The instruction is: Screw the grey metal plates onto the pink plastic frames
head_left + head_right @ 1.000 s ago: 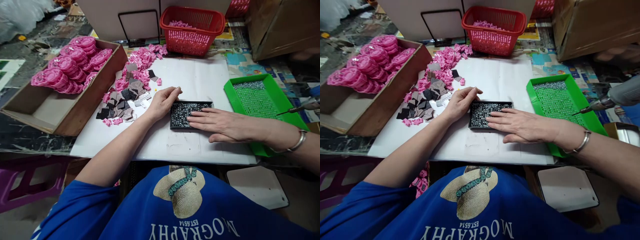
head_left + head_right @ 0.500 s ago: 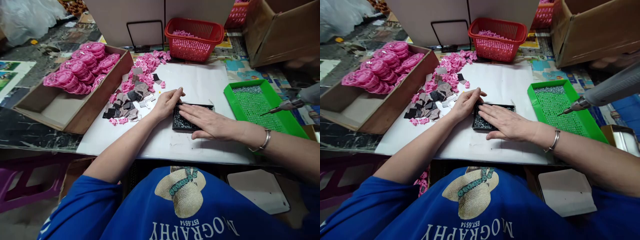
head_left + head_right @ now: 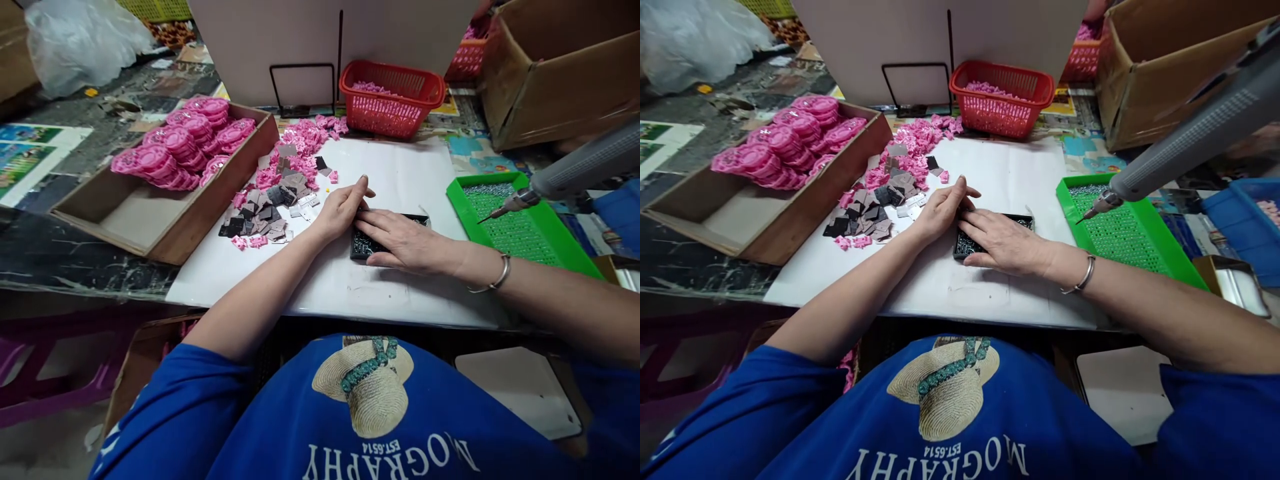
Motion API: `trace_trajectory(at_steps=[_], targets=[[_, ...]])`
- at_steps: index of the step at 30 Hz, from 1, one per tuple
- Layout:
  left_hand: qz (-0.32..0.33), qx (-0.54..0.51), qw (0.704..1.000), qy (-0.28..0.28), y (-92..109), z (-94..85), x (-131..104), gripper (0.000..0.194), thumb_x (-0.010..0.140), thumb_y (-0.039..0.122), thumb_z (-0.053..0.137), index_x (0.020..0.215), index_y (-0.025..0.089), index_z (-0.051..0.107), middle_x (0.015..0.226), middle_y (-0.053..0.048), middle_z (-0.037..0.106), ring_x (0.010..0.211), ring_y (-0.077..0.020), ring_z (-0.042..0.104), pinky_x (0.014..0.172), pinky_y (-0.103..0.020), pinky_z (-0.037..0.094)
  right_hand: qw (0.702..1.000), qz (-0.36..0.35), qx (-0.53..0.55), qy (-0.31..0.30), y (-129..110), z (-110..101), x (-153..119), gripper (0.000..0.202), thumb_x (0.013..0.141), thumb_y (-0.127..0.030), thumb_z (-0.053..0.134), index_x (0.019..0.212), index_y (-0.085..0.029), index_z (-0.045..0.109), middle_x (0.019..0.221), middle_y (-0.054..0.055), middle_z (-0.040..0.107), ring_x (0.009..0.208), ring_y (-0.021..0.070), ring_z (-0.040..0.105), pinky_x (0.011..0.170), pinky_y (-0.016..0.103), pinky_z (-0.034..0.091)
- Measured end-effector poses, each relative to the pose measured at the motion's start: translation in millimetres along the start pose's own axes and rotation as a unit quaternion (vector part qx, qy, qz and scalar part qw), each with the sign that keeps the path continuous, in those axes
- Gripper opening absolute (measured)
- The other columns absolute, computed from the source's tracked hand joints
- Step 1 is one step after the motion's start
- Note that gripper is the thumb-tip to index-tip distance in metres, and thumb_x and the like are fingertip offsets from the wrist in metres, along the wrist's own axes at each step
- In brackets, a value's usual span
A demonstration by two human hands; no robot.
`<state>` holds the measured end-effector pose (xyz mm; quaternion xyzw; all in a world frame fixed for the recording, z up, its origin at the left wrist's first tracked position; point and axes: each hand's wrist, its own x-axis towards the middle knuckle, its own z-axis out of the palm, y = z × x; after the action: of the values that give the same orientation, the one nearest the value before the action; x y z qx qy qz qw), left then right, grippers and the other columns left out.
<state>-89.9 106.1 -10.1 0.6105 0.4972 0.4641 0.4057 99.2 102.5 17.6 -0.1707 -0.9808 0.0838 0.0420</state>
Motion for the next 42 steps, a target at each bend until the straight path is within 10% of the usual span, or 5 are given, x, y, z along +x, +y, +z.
trace_trajectory(at_steps=[6, 14, 21, 34, 42], targets=[[-0.001, -0.001, 1.0, -0.004, 1.7, 0.3, -0.1, 0.058, 0.102, 0.057, 0.034, 0.093, 0.015, 0.072, 0.073, -0.003, 0.067, 0.075, -0.0131, 0.063, 0.077, -0.025, 0.048, 0.997, 0.066, -0.036, 0.028, -4.1, -6.0, -14.3, 0.069, 0.098, -0.058, 0.032, 0.143, -0.009, 0.049, 0.131, 0.022, 0.06, 0.12, 0.0358, 0.057, 0.101, 0.058, 0.05], [0.004, 0.013, 1.0, -0.003, -1.2, -0.9, 1.9, 0.059, 0.101, 0.059, 0.035, 0.093, 0.014, 0.072, 0.075, -0.003, 0.068, 0.076, -0.014, 0.063, 0.076, -0.026, 0.047, 0.995, 0.082, -0.011, -0.05, -12.0, 8.4, -37.0, 0.082, 0.096, -0.061, 0.035, 0.154, -0.003, 0.028, 0.162, 0.026, 0.022, 0.153, 0.036, 0.022, 0.121, 0.057, 0.031], [0.011, 0.018, 1.0, -0.008, -3.6, -0.1, 2.7, 0.066, 0.097, 0.068, 0.034, 0.093, 0.015, 0.072, 0.076, -0.005, 0.068, 0.075, -0.0157, 0.063, 0.075, -0.028, 0.047, 0.985, 0.153, -0.084, -0.001, -23.6, 4.8, -75.1, 0.082, 0.096, -0.06, 0.039, 0.157, -0.008, 0.022, 0.159, 0.027, 0.03, 0.149, 0.0394, 0.03, 0.119, 0.063, 0.031], [0.024, 0.035, 0.999, -0.001, -5.0, -0.8, 2.5, 0.074, 0.093, 0.075, 0.032, 0.094, 0.013, 0.072, 0.077, -0.007, 0.068, 0.077, -0.017, 0.064, 0.076, -0.028, 0.047, 0.989, 0.146, -0.019, -0.012, -50.0, 21.1, -28.3, 0.092, 0.093, -0.07, 0.031, 0.154, -0.002, 0.027, 0.162, 0.027, 0.022, 0.154, 0.0349, 0.018, 0.124, 0.053, 0.026], [0.02, 0.031, 0.999, -0.005, -6.1, -0.5, 3.4, 0.073, 0.092, 0.076, 0.034, 0.094, 0.015, 0.073, 0.077, -0.007, 0.069, 0.075, -0.0172, 0.062, 0.075, -0.029, 0.047, 0.983, 0.152, -0.099, 0.001, -31.3, 8.4, -64.4, 0.082, 0.096, -0.067, 0.028, 0.148, -0.005, 0.039, 0.156, 0.026, 0.037, 0.148, 0.0344, 0.034, 0.121, 0.057, 0.029]])
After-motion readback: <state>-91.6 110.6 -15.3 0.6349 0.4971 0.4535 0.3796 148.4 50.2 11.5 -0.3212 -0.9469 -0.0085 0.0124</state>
